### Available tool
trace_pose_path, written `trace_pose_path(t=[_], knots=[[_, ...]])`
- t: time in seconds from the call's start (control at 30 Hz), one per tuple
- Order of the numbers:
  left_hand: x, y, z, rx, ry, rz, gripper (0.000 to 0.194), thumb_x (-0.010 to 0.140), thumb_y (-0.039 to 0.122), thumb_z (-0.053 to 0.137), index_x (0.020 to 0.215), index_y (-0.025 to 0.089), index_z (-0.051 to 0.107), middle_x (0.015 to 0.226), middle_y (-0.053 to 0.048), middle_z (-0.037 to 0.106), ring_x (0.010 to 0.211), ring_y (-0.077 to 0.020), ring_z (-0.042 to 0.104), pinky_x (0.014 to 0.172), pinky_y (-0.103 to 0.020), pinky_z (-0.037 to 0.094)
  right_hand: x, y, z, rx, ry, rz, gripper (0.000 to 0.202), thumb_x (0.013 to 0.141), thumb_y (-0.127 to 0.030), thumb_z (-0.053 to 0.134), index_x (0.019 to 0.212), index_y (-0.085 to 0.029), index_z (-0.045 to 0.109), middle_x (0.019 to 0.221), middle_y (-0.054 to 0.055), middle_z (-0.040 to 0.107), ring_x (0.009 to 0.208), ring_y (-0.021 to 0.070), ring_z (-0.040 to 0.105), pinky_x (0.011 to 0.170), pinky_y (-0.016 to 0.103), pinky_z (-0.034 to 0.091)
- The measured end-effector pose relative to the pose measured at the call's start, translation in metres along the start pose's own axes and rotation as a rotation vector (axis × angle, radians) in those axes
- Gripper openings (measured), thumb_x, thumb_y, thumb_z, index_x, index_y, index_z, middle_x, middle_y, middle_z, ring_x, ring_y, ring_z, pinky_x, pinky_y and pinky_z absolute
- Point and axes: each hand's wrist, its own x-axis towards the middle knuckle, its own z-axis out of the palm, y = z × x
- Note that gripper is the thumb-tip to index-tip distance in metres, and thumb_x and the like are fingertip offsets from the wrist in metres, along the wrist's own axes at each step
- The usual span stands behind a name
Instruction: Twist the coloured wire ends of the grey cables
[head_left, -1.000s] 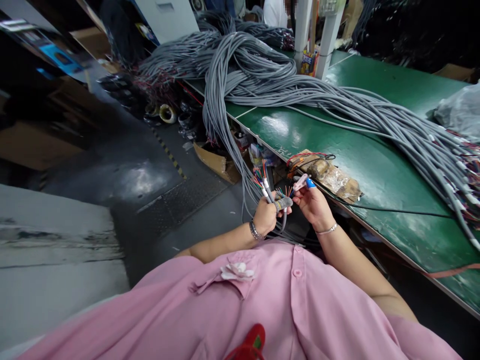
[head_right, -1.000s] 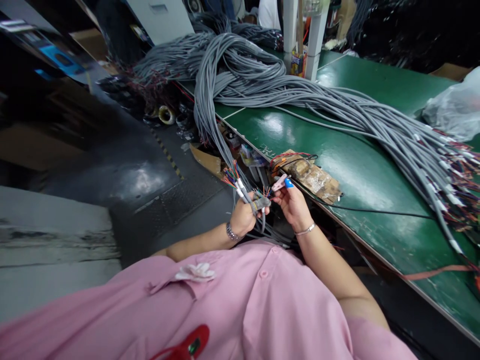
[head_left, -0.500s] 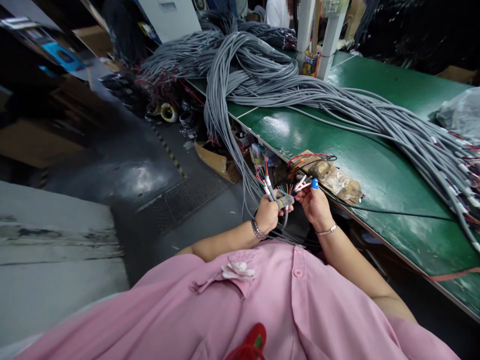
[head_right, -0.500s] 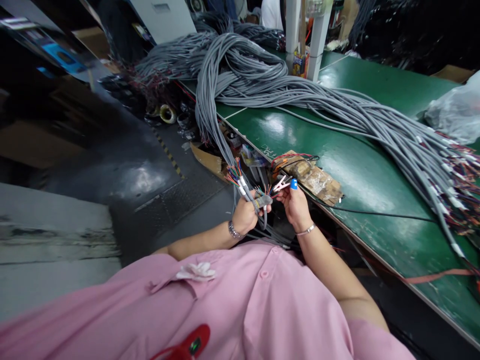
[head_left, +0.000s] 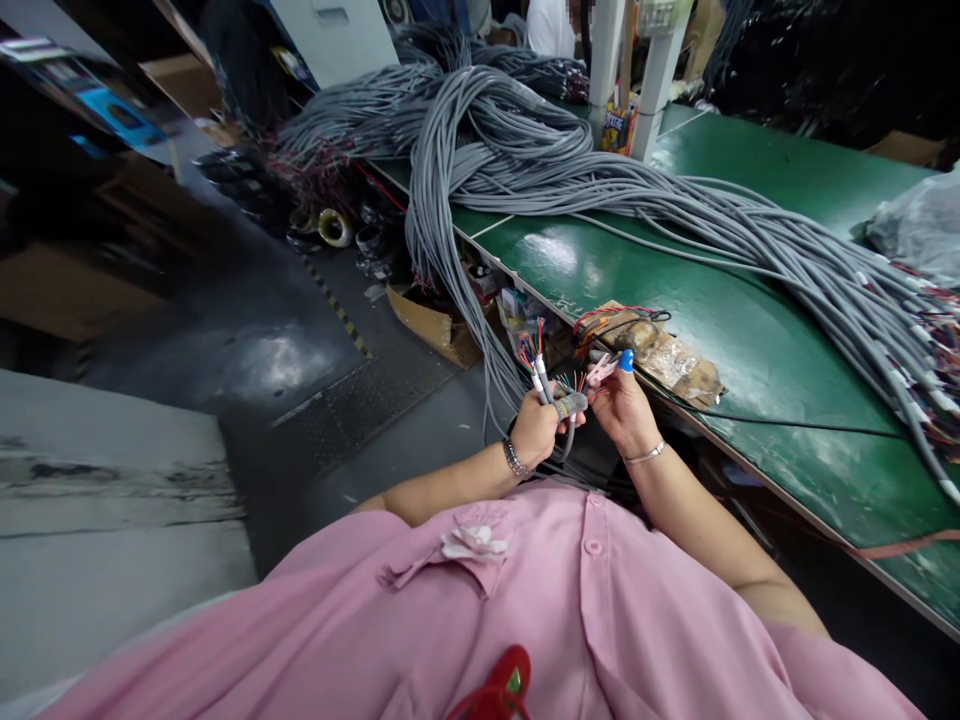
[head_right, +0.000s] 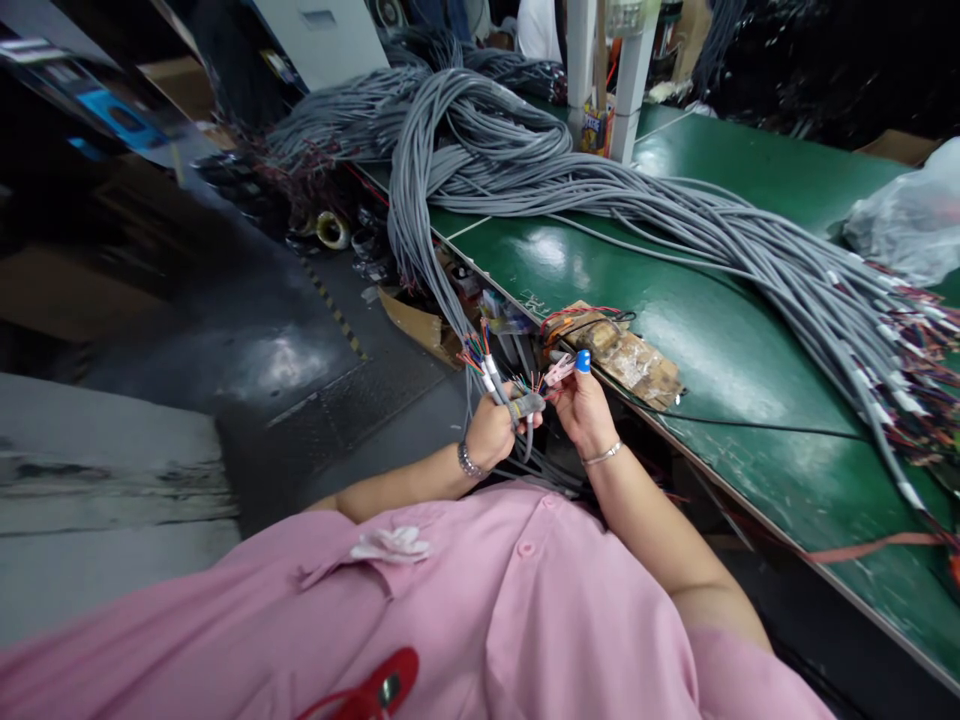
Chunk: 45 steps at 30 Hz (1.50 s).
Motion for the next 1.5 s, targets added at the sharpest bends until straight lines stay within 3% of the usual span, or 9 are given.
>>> trace_pose_path(t=[0.2,0.33,0.5,0.77,0.9,1.1,1.2,1.4,1.5], knots=[[-0.009,0.004,-0.007,0.020,0.007,-0.014,0.030,0.064,0.038,0.076,0.063,0.014,0.057,0.052,-0.002,0.062,0.044,-0.0097,0.053,0.039,-0.021,0.027,-0.011,-0.010,-0.014,-0.146,-0.154,0.233,0.053,0.073,-0.072,0.056,0.082,-0.020,0.066,0.080,0.003,0.069,0.061,0.0121,0.062,0.056,0.025,0.053],[-0.016,0.001,-0.014,0.091,-0.036,-0.007,0.029,0.065,0.039,0.075,0.064,0.014,0.059,0.054,-0.003,0.063,0.044,-0.0102,0.053,0.040,-0.021,0.030,-0.020,-0.025,-0.020,-0.422,-0.280,0.367,0.049,0.071,-0.064,0.066,0.084,-0.016,0.069,0.074,0.005,0.068,0.062,0.0129,0.062,0.059,0.026,0.053],[-0.021,-0.002,-0.016,0.202,-0.101,0.007,0.029,0.068,0.039,0.073,0.063,0.014,0.062,0.056,-0.004,0.064,0.043,-0.0086,0.049,0.042,-0.022,0.031,-0.029,-0.037,-0.013,-0.704,-0.344,0.230,0.028,0.067,-0.041,0.078,0.077,-0.016,0.069,0.067,0.000,0.065,0.055,0.0083,0.054,0.056,0.022,0.047],[-0.019,-0.003,-0.017,0.265,-0.332,-0.198,0.026,0.064,0.035,0.075,0.063,0.011,0.064,0.056,-0.007,0.065,0.044,-0.0110,0.054,0.039,-0.021,0.028,-0.046,-0.038,-0.002,-1.019,-0.521,-0.034,0.022,0.077,-0.038,0.070,0.075,-0.017,0.068,0.070,0.001,0.065,0.063,0.0133,0.054,0.062,0.027,0.045],[-0.016,-0.002,-0.019,0.170,-0.238,-0.168,0.024,0.064,0.033,0.074,0.064,0.012,0.061,0.054,-0.005,0.064,0.043,-0.0106,0.055,0.039,-0.020,0.027,-0.051,-0.040,-0.006,-0.977,-0.452,-0.132,0.021,0.077,-0.039,0.070,0.084,-0.019,0.070,0.076,0.002,0.066,0.071,0.0158,0.056,0.069,0.029,0.047],[-0.016,-0.002,-0.016,0.046,-0.075,-0.102,0.028,0.063,0.036,0.076,0.067,0.013,0.061,0.056,-0.005,0.064,0.046,-0.0113,0.057,0.039,-0.020,0.028,-0.059,-0.024,-0.019,-0.692,-0.221,0.061,0.030,0.073,-0.042,0.073,0.094,-0.021,0.069,0.082,0.002,0.065,0.067,0.0122,0.055,0.061,0.025,0.047],[-0.017,-0.004,-0.015,0.037,-0.078,-0.097,0.030,0.062,0.038,0.077,0.065,0.013,0.060,0.055,-0.004,0.063,0.047,-0.0116,0.057,0.040,-0.020,0.028,-0.060,-0.008,-0.018,-0.601,-0.130,-0.008,0.023,0.073,-0.039,0.074,0.086,-0.021,0.067,0.074,-0.001,0.062,0.062,0.0105,0.053,0.058,0.023,0.045],[-0.017,-0.004,-0.019,0.116,-0.202,-0.080,0.028,0.063,0.036,0.076,0.069,0.012,0.064,0.059,-0.005,0.065,0.046,-0.0106,0.056,0.040,-0.020,0.027,-0.053,-0.002,-0.001,-0.637,-0.168,-0.038,0.021,0.072,-0.039,0.075,0.074,-0.019,0.066,0.063,-0.002,0.060,0.054,0.0098,0.050,0.053,0.024,0.042],[-0.017,-0.005,-0.022,0.107,-0.176,-0.052,0.026,0.065,0.035,0.074,0.072,0.012,0.065,0.058,-0.005,0.065,0.046,-0.0100,0.055,0.040,-0.020,0.028,-0.048,-0.003,0.004,-0.675,-0.216,-0.028,0.022,0.073,-0.039,0.074,0.075,-0.019,0.067,0.062,-0.002,0.061,0.053,0.0101,0.049,0.053,0.025,0.042]])
